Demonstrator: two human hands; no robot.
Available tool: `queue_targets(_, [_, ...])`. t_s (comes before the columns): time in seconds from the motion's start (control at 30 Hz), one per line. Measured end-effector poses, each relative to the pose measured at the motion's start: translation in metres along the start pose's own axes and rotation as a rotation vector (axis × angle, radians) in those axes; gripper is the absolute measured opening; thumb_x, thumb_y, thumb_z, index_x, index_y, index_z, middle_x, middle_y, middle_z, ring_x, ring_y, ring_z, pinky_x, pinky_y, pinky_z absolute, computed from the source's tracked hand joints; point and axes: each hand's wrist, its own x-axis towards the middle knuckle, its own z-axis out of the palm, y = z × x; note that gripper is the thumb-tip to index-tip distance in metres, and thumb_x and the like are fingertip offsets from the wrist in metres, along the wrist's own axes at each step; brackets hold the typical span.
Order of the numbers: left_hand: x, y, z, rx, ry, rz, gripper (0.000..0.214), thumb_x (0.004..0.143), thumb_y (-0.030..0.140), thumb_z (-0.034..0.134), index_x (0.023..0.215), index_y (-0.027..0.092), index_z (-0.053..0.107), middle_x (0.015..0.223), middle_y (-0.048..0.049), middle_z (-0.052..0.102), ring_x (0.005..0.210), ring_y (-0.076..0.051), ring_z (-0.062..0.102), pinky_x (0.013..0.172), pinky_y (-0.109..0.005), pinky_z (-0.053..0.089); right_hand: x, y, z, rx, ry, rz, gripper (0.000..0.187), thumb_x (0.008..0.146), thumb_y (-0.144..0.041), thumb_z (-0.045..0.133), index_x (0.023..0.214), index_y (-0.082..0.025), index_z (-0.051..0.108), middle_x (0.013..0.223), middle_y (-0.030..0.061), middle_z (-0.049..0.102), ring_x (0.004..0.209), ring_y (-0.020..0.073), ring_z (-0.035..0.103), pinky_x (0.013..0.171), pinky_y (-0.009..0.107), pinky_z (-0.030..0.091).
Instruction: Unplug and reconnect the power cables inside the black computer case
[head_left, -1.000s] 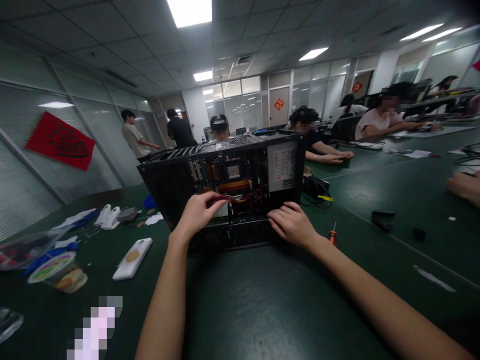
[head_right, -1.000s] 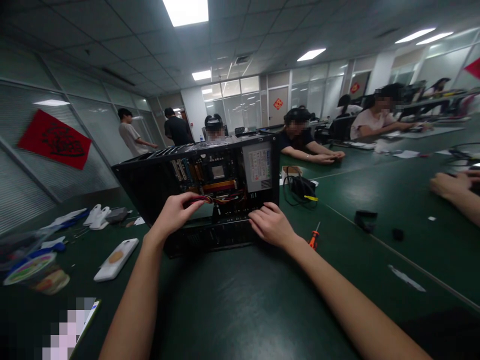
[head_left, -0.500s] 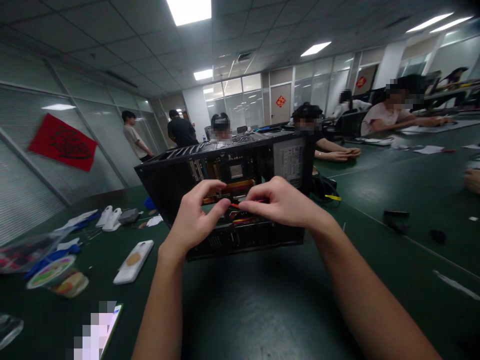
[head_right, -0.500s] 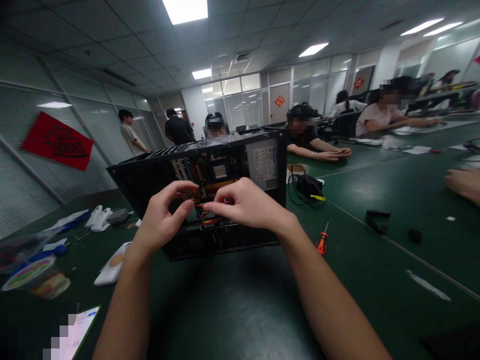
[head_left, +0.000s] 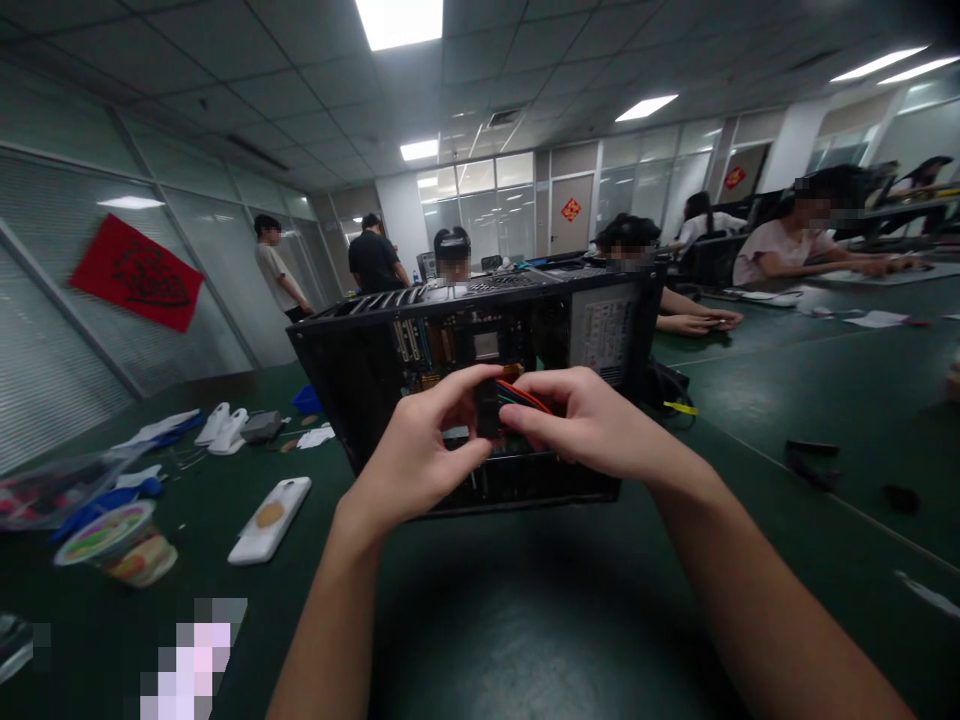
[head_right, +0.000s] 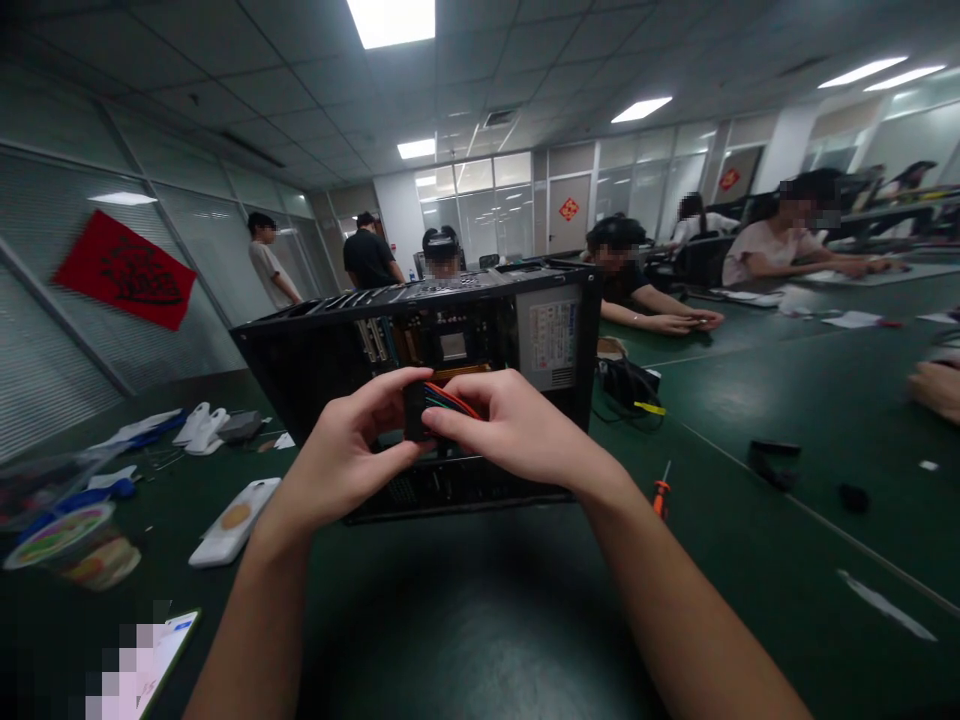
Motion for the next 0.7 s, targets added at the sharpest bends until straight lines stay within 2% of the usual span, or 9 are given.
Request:
queue_targets(0.1, [-0.002,0.002,-0.004,0.024,-0.030,-0.010,0.064,0.083,0.026,0.073,0.143,0.023,0.051,0.104,-0.0052,0.070,0.093,-0.020,0.067,0.087,-0.033,0.057,0.000,-0.002,0.004,-0.010,0.037,0.017,0.038,0.092,-0.050,0.059,0.076,-0.016,0.066,0.060,-0.0021,0.054,0.053,0.0098,0.045,0.048,0.022,0.033])
queue_targets(0.23, [-0.002,0.001,-0.006,0.054,-0.041,-0.013,0.062,0.086,0.026,0.071,0.144,0.024,0.050,0.093,-0.0017,0.068,0.084,-0.016,0.065,0.080,-0.028,0.055,-0.001,-0.001,0.007,-0.048,0.071,0.027,0.035,0.093,-0.048,0.058,0.080,-0.016,0.067,0.063,-0.0015,0.056,0.055,0.0105,0.047,0.050,0.023,0.033])
queue_targets(0.53, [-0.001,-0.008,-0.007,-0.038,-0.045,-0.051,0.062,0.086,0.033,0.072,0.144,0.023,0.051,0.096,-0.0035,0.066,0.080,-0.016,0.062,0.071,-0.026,0.051,0.002,0.002,0.021,-0.123,0.141,0.007,0.034,0.095,-0.042,0.055,0.074,-0.017,0.062,0.064,-0.0015,0.057,0.059,0.0110,0.048,0.055,0.024,0.034])
queue_targets(0.7, [-0.001,-0.007,-0.010,0.040,-0.055,-0.031,0.060,0.086,0.032,0.072,0.143,0.022,0.052,0.093,-0.0024,0.066,0.078,-0.015,0.060,0.071,-0.026,0.050,0.003,0.004,0.023,-0.080,0.108,0.028,0.036,0.095,-0.046,0.055,0.074,-0.017,0.061,0.064,-0.0020,0.056,0.057,0.0106,0.047,0.053,0.023,0.034])
